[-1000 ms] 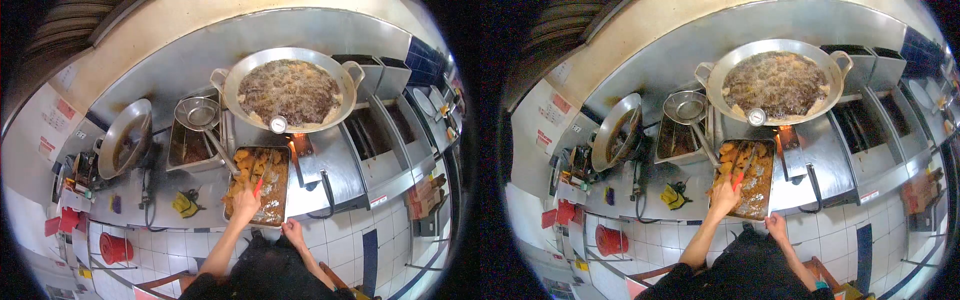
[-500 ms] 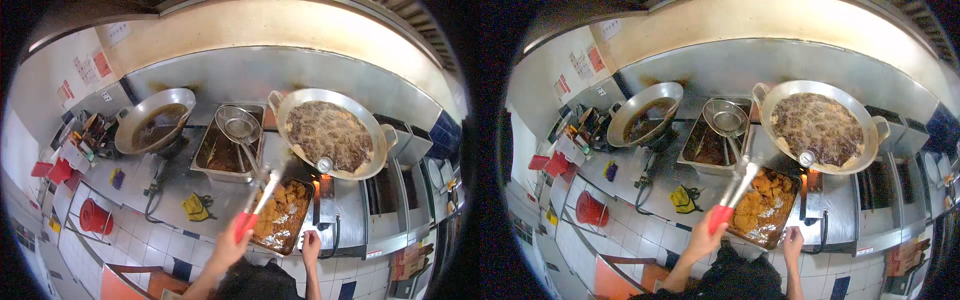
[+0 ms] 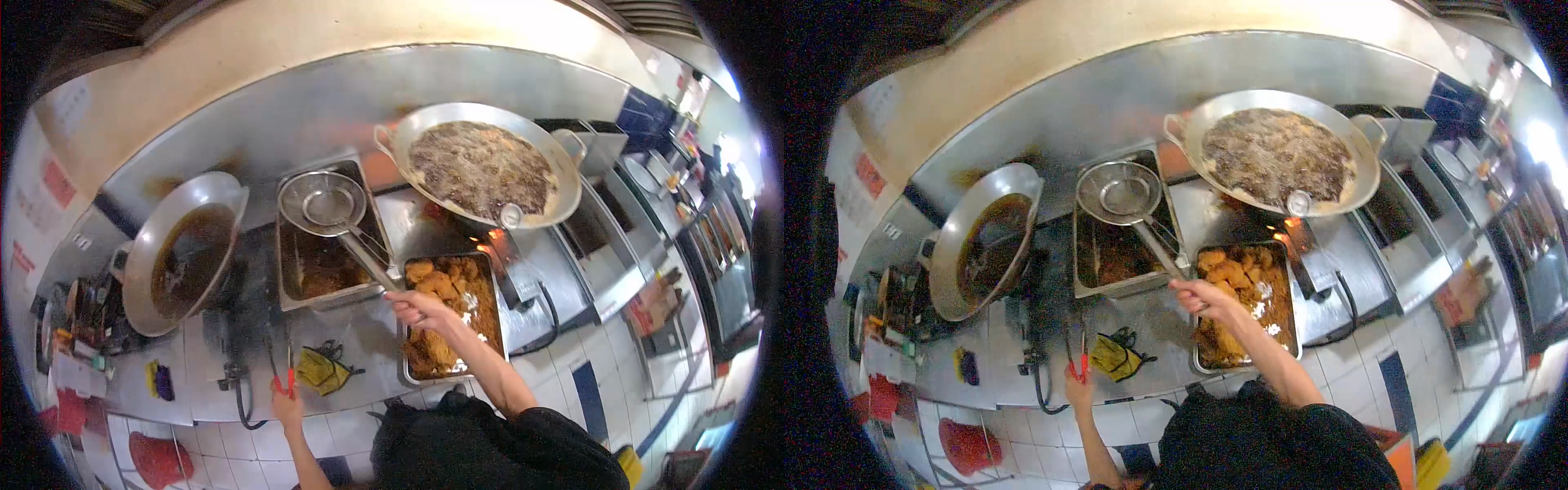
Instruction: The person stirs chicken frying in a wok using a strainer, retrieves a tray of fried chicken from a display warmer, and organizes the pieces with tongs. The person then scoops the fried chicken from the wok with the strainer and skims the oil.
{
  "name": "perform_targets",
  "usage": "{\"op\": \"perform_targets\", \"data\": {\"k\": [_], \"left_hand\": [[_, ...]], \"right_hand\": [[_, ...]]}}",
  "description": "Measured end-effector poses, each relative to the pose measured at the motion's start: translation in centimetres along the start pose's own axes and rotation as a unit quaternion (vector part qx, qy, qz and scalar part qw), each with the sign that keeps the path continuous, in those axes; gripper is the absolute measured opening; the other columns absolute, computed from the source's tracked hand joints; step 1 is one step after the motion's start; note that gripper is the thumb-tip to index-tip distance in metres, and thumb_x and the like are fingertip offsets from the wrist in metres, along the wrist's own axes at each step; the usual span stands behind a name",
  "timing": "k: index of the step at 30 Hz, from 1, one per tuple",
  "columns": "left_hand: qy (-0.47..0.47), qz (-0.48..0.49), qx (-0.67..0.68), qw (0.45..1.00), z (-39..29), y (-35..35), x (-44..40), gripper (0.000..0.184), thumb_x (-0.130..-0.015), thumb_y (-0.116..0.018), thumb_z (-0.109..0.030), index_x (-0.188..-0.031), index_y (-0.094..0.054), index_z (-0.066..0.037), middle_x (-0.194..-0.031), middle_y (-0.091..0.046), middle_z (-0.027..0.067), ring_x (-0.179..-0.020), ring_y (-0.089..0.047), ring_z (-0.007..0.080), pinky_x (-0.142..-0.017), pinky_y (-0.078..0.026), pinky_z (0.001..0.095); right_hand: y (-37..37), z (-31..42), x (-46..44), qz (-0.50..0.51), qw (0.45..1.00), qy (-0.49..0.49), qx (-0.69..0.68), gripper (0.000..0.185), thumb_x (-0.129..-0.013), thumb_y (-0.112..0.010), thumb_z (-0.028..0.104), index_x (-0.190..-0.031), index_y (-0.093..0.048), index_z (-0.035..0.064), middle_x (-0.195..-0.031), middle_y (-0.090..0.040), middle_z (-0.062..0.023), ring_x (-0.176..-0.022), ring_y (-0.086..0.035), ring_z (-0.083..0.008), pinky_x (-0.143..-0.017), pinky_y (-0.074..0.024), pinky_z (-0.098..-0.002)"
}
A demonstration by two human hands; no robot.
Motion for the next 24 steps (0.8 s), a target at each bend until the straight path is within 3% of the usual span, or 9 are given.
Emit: {"op": "perform_targets", "data": {"k": [1,3,5,7,13,16,18,22,24], "left_hand": [[-0.052,-0.035,-0.044,0.997,0.4,-0.2,-0.9,0.057,-0.083,-0.065,-0.031,-0.128,-0.045,-0.002,-0.111,-0.06,0.0223,-0.102,-0.057,0.0381,-0.086,-0.046,0.0421],[-0.109,-0.062,-0.085,0.988,0.4,-0.3,-2.0,0.06,-0.083,-0.065,-0.028,-0.131,-0.041,-0.002,-0.114,-0.058,0.0222,-0.104,-0.055,0.0415,-0.084,-0.047,0.0453],[-0.156,-0.151,-0.193,0.957,-2.2,0.7,-2.3,0.057,-0.083,-0.065,-0.024,-0.131,-0.042,-0.004,-0.121,-0.054,0.0211,-0.108,-0.054,0.035,-0.082,-0.049,0.0412],[-0.114,-0.06,0.191,0.973,-5.6,-0.1,-3.5,0.042,-0.087,-0.061,-0.022,-0.125,-0.052,-0.005,-0.113,-0.061,0.0169,-0.101,-0.06,0.0253,-0.08,-0.05,0.0347],[-0.314,0.139,0.326,0.881,-32.7,3.0,-1.7,0.023,-0.092,-0.056,-0.021,-0.108,-0.064,-0.006,-0.098,-0.067,0.0099,-0.085,-0.065,0.0166,-0.073,-0.051,0.0278],[-0.343,0.165,0.282,0.881,-38.8,0.3,-3.8,0.024,-0.091,-0.057,-0.021,-0.108,-0.063,-0.005,-0.095,-0.067,0.0124,-0.082,-0.066,0.0214,-0.072,-0.051,0.0306],[-0.37,0.272,0.208,0.864,-41.9,-3.8,-4.0,0.029,-0.088,-0.059,-0.024,-0.109,-0.061,-0.004,-0.09,-0.067,0.0168,-0.079,-0.065,0.0282,-0.072,-0.051,0.0362],[-0.386,0.297,0.132,0.864,-43.2,-7.4,-1.1,0.053,-0.085,-0.06,-0.037,-0.125,-0.047,-0.005,-0.083,-0.065,0.025,-0.086,-0.063,0.0422,-0.079,-0.048,0.0471],[-0.294,0.333,0.092,0.891,-41.5,-7.9,-0.6,0.061,-0.085,-0.059,-0.038,-0.132,-0.039,-0.005,-0.078,-0.063,0.0285,-0.09,-0.06,0.0459,-0.082,-0.046,0.0485]], "right_hand": [[-0.4,-1.4,-0.2,-0.013,1.0,0.008,-0.008,0.02,-0.094,-0.056,0.025,-0.098,-0.048,0.0078,-0.065,-0.052,-0.003,-0.043,-0.042,-0.0073,-0.033,-0.028,-0.0204],[-1.9,-2.5,1.4,-0.185,0.944,0.078,0.261,0.025,-0.094,-0.056,0.024,-0.079,-0.043,0.0091,-0.055,-0.038,0.0062,-0.037,-0.035,-0.0045,-0.03,-0.0275,-0.0216],[-4.0,-4.2,3.5,-0.21,0.942,0.085,0.246,0.024,-0.093,-0.057,0.024,-0.082,-0.041,0.0099,-0.056,-0.037,0.0053,-0.039,-0.035,-0.0059,-0.032,-0.0272,-0.022],[-5.0,-5.9,5.0,-0.224,0.941,0.096,0.236,0.024,-0.093,-0.057,0.023,-0.086,-0.039,0.0106,-0.056,-0.036,0.004,-0.04,-0.035,-0.0079,-0.034,-0.0284,-0.0236],[-9.3,-9.0,7.5,-0.25,0.92,0.129,0.274,0.019,-0.095,-0.054,0.022,-0.094,-0.041,0.0074,-0.055,-0.037,0.0023,-0.04,-0.038,-0.0095,-0.036,-0.0341,-0.0275],[-11.1,-9.0,8.0,-0.251,0.903,0.175,0.3,0.02,-0.094,-0.054,0.023,-0.094,-0.042,0.0066,-0.055,-0.039,0.0014,-0.039,-0.041,-0.01,-0.033,-0.0366,-0.027],[-12.2,-8.8,8.2,-0.269,0.901,0.179,0.29,0.022,-0.094,-0.055,0.023,-0.093,-0.041,0.0065,-0.053,-0.04,0.0002,-0.038,-0.043,-0.0106,-0.032,-0.0376,-0.027],[-13.8,-8.8,7.5,-0.253,0.909,0.186,0.273,0.021,-0.094,-0.055,0.022,-0.094,-0.041,0.0057,-0.052,-0.04,-0.0002,-0.036,-0.042,-0.0112,-0.032,-0.0375,-0.0276],[-12.7,-9.4,7.0,-0.26,0.901,0.182,0.297,0.02,-0.094,-0.054,0.021,-0.095,-0.041,0.0049,-0.052,-0.04,-0.0007,-0.036,-0.042,-0.0118,-0.032,-0.0376,-0.028]]}}
Point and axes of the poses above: each hand's wrist, its own x-axis away from the middle knuckle, its own y-axis out of the back of the hand, z = x × y, the point moved 9 cm from there along -x, towards the middle knuckle
